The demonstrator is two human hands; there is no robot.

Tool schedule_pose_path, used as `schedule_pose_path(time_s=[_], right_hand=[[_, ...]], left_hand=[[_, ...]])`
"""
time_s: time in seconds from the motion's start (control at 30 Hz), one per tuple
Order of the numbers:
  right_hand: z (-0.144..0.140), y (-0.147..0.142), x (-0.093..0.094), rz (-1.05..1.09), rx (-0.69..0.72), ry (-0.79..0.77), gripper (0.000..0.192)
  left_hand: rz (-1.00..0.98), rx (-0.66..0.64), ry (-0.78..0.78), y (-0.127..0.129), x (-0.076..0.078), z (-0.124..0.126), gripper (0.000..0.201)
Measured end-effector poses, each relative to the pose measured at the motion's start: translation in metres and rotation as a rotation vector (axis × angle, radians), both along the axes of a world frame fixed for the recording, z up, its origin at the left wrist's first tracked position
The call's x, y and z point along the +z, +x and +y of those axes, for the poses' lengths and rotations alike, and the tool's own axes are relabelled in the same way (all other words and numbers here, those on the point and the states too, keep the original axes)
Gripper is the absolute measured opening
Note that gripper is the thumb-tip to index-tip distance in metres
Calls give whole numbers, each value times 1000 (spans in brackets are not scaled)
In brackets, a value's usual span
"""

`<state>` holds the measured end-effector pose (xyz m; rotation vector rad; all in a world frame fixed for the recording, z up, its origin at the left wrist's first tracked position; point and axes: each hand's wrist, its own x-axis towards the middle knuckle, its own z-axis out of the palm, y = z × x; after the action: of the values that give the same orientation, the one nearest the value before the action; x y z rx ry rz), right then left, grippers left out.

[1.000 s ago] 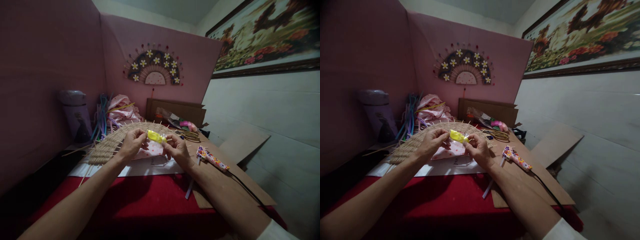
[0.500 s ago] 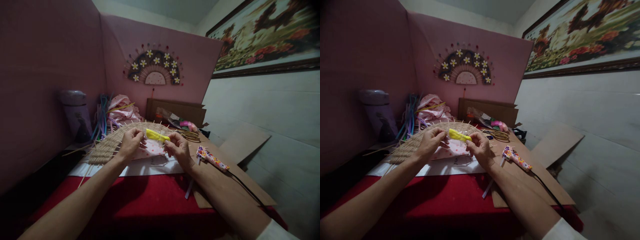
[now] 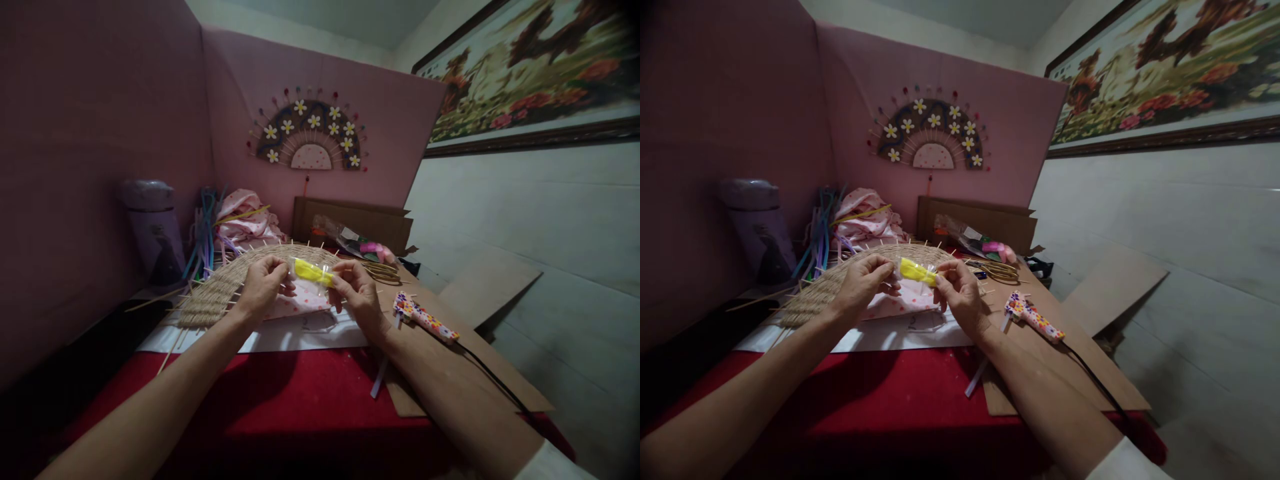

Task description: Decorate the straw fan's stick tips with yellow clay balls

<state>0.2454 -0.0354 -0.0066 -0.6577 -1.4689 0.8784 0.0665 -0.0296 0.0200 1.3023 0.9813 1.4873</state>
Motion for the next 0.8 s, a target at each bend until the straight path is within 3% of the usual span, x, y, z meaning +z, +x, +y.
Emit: schedule_pose_path(time_s=[0.4, 0.8], right_hand=[[9, 2, -5, -5, 9, -140, 24], [10, 2, -6, -88, 42, -155, 35]], left_hand=[[-13, -16, -33, 1, 0, 0, 9], [1, -31, -51, 2, 1, -1, 11]])
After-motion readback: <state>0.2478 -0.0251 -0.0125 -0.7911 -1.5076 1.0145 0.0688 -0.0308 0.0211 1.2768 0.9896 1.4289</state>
